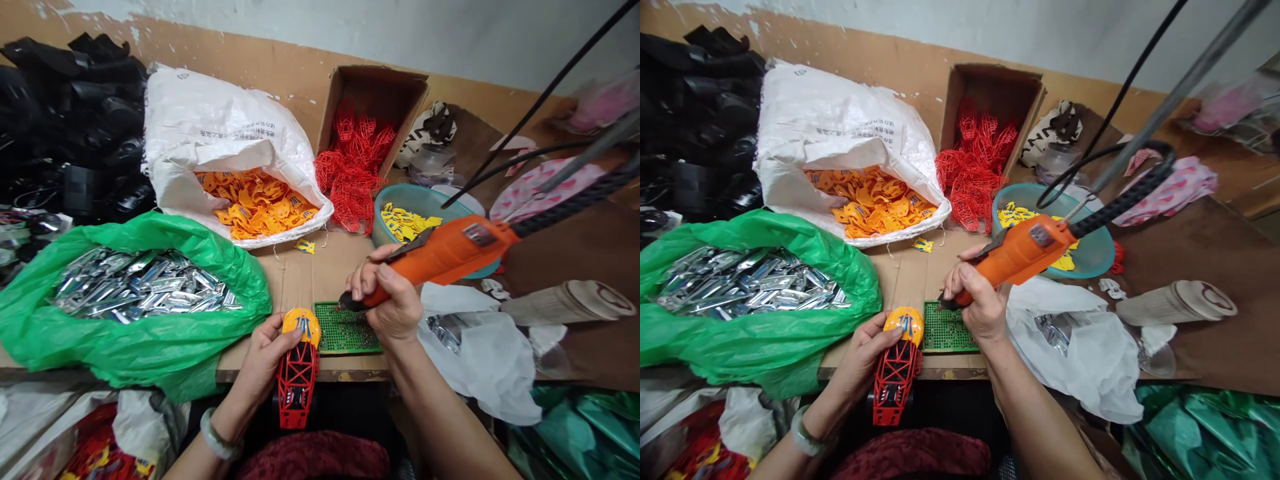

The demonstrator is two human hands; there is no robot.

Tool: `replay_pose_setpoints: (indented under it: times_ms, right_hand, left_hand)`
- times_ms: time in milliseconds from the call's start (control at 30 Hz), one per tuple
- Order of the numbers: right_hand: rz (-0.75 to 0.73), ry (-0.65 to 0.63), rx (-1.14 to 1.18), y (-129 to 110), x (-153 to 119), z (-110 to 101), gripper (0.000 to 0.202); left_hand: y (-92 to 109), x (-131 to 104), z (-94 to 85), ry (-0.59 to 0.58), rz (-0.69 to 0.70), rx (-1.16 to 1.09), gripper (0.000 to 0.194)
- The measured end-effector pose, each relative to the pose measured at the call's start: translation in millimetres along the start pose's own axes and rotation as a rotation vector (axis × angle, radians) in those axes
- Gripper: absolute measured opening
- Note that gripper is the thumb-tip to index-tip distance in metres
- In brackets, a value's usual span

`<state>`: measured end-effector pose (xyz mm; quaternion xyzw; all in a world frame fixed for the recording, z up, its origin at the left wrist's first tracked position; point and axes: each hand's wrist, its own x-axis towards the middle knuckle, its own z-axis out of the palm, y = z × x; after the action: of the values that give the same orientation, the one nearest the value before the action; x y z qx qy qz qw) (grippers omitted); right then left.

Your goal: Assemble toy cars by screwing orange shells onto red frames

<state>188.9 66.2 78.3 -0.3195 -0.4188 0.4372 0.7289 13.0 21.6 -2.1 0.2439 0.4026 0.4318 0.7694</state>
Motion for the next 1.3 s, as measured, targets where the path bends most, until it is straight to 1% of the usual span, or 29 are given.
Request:
replay_pose_setpoints:
  times_ms: [67,167,333,467,700,833,1000,1100,1200,1300]
  right_hand:
    - [0.01,-0.002,0.015,-6.4,2.4,11.7,0.021]
    - [0.038,-0.035,0.018,-6.8,1.1,24.4,0.022]
    - [0.05,-0.078,0.026,2.6,-3.6,33.1,0.02]
    - [0.076,-0.071,0.004,7.8,-3.4,36.0,0.022]
    - [0.092,-0.108,0.04,15.2,-5.8,36.3,0.019]
    - [0.092,-0.125,0.008,16.4,-8.6,36.1,0.021]
    - [0.082,-0.201,-0.033,16.7,-11.8,35.1,0.019]
    - [0.117,-0.25,-0.073,17.7,-15.3,34.8,0.021]
    - [0.159,-0.27,-0.1,18.4,-18.5,35.7,0.023]
    - [0.163,-0.28,-0.07,17.6,-18.8,37.1,0.023]
  left_hand:
    - [0.1,-0.1,1.3,0.013,0.009,-0.005,0.038]
    - [-0.1,-0.7,1.8,0.016,0.016,-0.007,0.037]
    - [-0.8,-0.6,-0.3,-0.017,0.024,-0.012,0.03]
    - [-0.1,0.2,-0.7,-0.015,0.024,-0.014,0.031]
    - [-1.8,0.8,-2.3,-0.028,0.046,-0.029,0.028]
    - [-2.6,0.4,-2.9,-0.028,0.047,-0.029,0.028]
    - [-1.2,-0.5,-1.1,-0.022,0.064,-0.02,0.028]
    - [-0.7,-0.9,-0.9,-0.022,0.065,-0.006,0.03]
    - [-1.2,-1.1,-2.2,-0.027,0.074,0.004,0.03]
    - [-1.7,-1.1,-3.8,-0.04,0.083,0.01,0.027]
